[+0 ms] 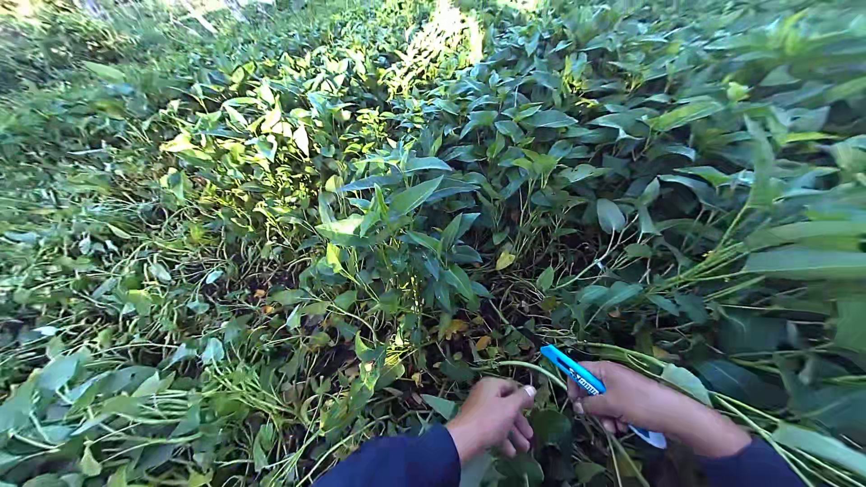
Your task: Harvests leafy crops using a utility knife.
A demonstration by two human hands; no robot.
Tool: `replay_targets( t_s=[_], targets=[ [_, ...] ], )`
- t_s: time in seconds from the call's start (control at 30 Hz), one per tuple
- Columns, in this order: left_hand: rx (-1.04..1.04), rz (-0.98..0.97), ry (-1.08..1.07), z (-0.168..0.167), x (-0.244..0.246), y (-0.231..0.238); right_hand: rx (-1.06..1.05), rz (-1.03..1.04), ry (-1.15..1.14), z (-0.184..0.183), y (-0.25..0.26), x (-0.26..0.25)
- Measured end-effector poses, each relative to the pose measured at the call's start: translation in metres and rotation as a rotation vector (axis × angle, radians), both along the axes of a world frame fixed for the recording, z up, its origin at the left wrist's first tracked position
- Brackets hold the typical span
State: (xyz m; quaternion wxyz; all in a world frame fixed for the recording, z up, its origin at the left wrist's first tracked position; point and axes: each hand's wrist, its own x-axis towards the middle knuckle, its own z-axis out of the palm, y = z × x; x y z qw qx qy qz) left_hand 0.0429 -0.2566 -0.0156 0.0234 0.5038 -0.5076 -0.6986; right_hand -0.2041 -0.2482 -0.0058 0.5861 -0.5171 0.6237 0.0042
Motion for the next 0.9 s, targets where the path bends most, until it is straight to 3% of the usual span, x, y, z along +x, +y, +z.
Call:
replay_targets(
  t_s=[0.17, 0.3, 0.43, 0.57, 0.63, 0.73, 0.9],
  targets=[
    [0.217, 0.142, 0.164, -0.013, -0.022, 0.016, 0.071, -0.011, 0.085, 0.008, 0.014, 0.008],
    [0.322, 0.222, 0.229, -0.016, -0.031, 0.023, 0.012, -0.063, -0.234, 0.014, 0.034, 0.008],
    [0.193, 0.438, 0.211, 0.021, -0.001, 0.002, -0.099, -0.197, -0.527, 0.026, 0.035, 0.013],
    [0.012, 0.482, 0.056, 0.069, 0.086, -0.046, -0.272, -0.142, -0.091, 0.017, 0.02, 0.003],
    [-0.071, 0.326, -0.103, 0.084, 0.143, -0.073, -0.346, 0.002, 0.088, 0.009, 0.006, 0.007],
    [-0.24, -0.083, -0.473, 0.104, 0.196, -0.092, -0.386, 0.282, 0.235, 0.015, -0.017, 0.046],
    [-0.434, -0.475, -0.569, 0.126, 0.172, -0.074, -0.411, 0.563, 0.151, 0.003, -0.043, 0.159]
  ],
)
